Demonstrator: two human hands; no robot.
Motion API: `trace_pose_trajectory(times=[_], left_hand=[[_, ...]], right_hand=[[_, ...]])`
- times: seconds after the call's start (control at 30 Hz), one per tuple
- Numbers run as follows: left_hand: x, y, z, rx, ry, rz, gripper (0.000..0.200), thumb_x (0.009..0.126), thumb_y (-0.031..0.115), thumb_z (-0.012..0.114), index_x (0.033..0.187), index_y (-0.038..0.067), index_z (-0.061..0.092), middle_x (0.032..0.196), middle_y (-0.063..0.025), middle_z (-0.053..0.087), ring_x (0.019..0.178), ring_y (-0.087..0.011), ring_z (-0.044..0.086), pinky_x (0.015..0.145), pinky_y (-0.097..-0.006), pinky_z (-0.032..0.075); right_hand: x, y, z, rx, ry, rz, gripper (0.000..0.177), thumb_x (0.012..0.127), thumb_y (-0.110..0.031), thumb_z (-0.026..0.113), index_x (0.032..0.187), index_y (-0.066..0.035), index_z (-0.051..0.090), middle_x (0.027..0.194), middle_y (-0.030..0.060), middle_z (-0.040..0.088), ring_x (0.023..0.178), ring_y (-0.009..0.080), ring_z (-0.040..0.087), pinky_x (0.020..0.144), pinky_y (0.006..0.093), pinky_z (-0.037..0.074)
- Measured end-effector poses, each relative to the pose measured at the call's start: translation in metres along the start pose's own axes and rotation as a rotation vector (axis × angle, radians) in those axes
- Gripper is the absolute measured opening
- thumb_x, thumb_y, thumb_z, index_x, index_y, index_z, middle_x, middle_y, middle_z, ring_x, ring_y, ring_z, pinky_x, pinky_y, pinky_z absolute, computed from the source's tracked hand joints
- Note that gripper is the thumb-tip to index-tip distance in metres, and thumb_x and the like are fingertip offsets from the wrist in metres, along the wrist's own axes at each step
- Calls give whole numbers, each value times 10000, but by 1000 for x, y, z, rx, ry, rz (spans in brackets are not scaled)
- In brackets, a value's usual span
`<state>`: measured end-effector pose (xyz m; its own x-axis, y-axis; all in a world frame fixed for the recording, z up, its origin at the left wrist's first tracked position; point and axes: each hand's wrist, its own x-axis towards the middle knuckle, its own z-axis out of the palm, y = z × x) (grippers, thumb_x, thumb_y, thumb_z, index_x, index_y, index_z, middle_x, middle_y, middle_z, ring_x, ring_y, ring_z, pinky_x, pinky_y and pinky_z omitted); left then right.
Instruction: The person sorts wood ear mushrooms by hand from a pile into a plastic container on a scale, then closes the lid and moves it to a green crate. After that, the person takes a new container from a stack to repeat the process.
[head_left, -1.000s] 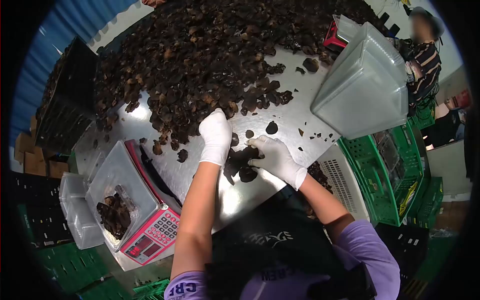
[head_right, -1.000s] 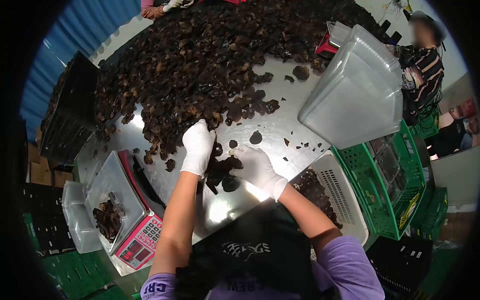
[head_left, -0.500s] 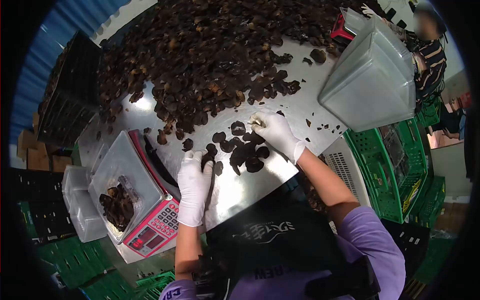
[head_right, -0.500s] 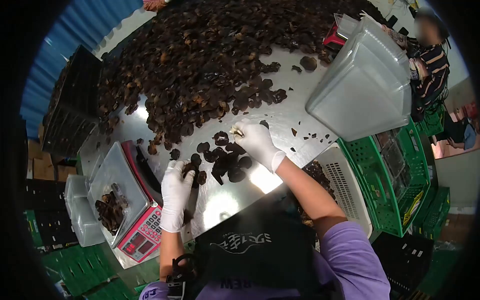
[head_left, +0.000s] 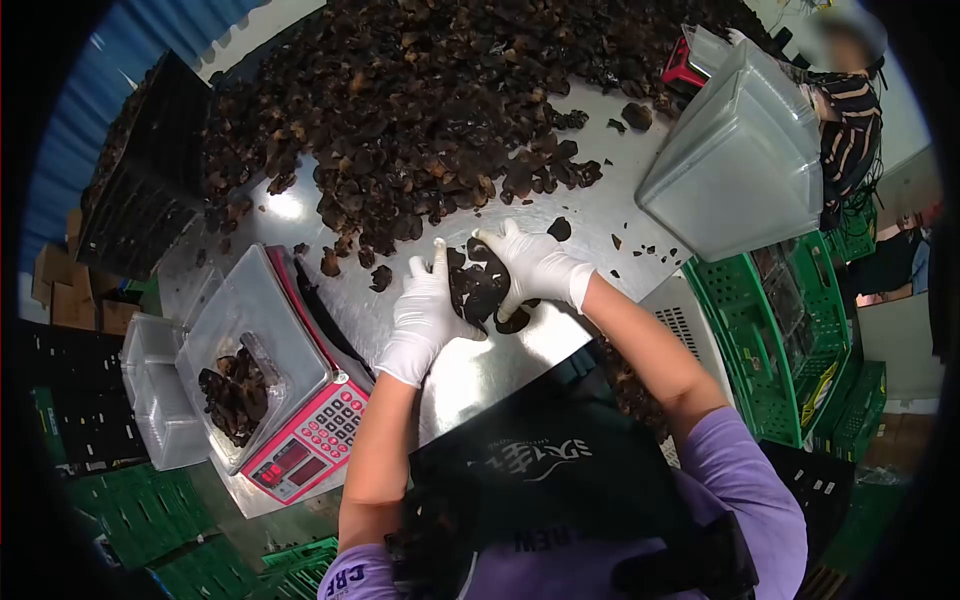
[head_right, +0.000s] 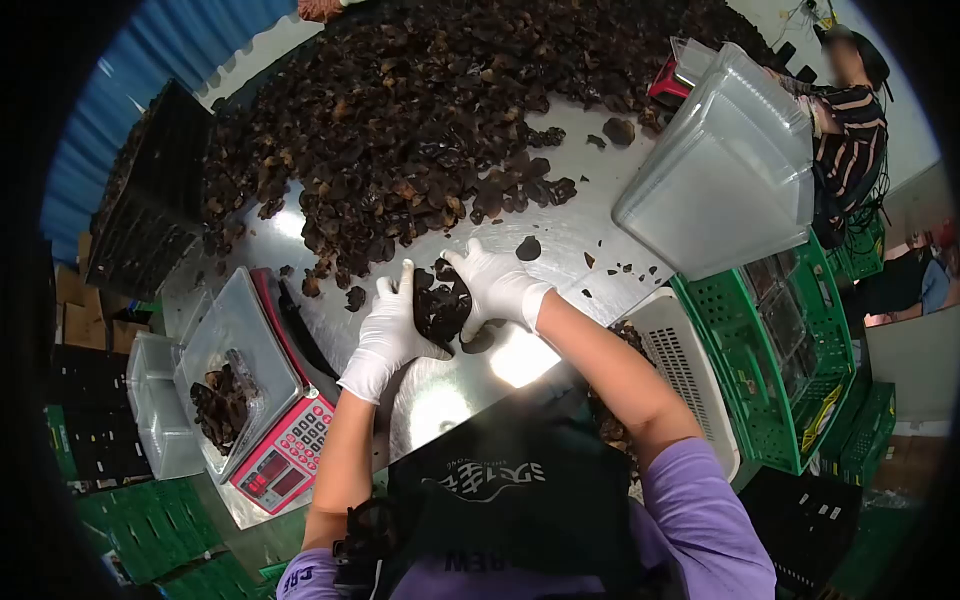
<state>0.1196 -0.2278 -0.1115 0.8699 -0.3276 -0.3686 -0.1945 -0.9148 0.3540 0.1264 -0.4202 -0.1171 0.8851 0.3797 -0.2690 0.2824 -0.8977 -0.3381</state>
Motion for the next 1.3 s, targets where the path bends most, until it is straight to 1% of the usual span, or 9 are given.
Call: trace_pose_trajectory(times=[0.23, 0.3, 0.37, 0.5, 0.53, 0.73, 0.9, 1.03, 1.3], left_hand=[[-22, 0, 7, -42, 14, 158, 1177, 417, 326, 935, 1417, 46, 379, 1207, -195, 422, 1154, -380, 494, 937, -410, 497], [-28, 0, 9, -63, -10, 143, 1147, 429, 333, 925, 1407, 45, 399, 1204, -194, 426, 1166, -376, 484, 928, -406, 497], [-29, 3, 14, -75, 111, 179, 1146, 431, 353, 924, 1405, 46, 405, 1204, -201, 437, 1164, -376, 483, 924, -409, 493], [-19, 13, 21, -99, 227, 187, 1163, 412, 400, 934, 1390, 45, 415, 1177, -200, 458, 1062, -356, 508, 851, -422, 507], [-11, -1, 32, -185, 169, 167, 1146, 418, 398, 934, 1381, 37, 429, 1173, -189, 453, 1034, -346, 520, 855, -418, 501], [-14, -19, 67, -406, 319, 230, 625, 626, -28, 761, 1207, 0, 533, 1114, -181, 459, 1011, -369, 550, 903, -415, 480], [-29, 14, 67, -596, 410, 291, 474, 692, -72, 659, 1152, -9, 564, 1063, -158, 466, 998, -311, 543, 860, -367, 498], [-32, 30, 42, -653, 461, 299, 442, 671, -28, 648, 1110, 11, 611, 1065, -170, 516, 1013, -336, 517, 882, -397, 438], [-94, -20, -41, -334, 929, 90, 434, 661, -6, 702, 1076, 42, 587, 1063, -186, 510, 963, -359, 549, 845, -390, 471]], right_hand=[[-38, -3, 7, 75, -56, -96, 853, 537, -451, 841, 1259, -126, 525, 1105, 202, 511, 909, 346, 617, 770, 405, 529], [-51, 0, 27, -52, 53, -112, 1046, 406, -414, 903, 1323, -129, 488, 1095, 144, 506, 905, 290, 611, 774, 343, 530], [-55, -7, 29, 110, 181, 11, 708, 590, -419, 824, 1173, -122, 555, 1017, 204, 549, 894, 332, 613, 758, 411, 531], [-52, -23, 30, 433, 122, 1, 657, 633, -355, 803, 1150, -29, 563, 1065, 257, 576, 1029, 398, 565, 852, 413, 485], [-43, -16, 64, 397, 509, -152, 651, 650, -333, 789, 1163, -7, 556, 1061, 274, 561, 1033, 404, 558, 868, 418, 477], [-27, -39, 95, 296, 442, 154, 616, 761, -120, 659, 1343, -73, 465, 1062, 160, 513, 707, 234, 649, 502, 315, 540], [-49, -32, 92, 340, 825, -173, 509, 791, -84, 581, 1288, 3, 512, 1149, 179, 547, 1103, 323, 524, 943, 395, 474], [-52, -44, 47, 631, 522, 34, 477, 708, 14, 574, 1183, -31, 561, 1101, 175, 580, 1002, 372, 571, 846, 429, 482], [-11, -143, -31, 581, 632, -395, 621, 677, 130, 609, 1267, -62, 577, 1147, 148, 552, 987, 301, 625, 854, 331, 519]])
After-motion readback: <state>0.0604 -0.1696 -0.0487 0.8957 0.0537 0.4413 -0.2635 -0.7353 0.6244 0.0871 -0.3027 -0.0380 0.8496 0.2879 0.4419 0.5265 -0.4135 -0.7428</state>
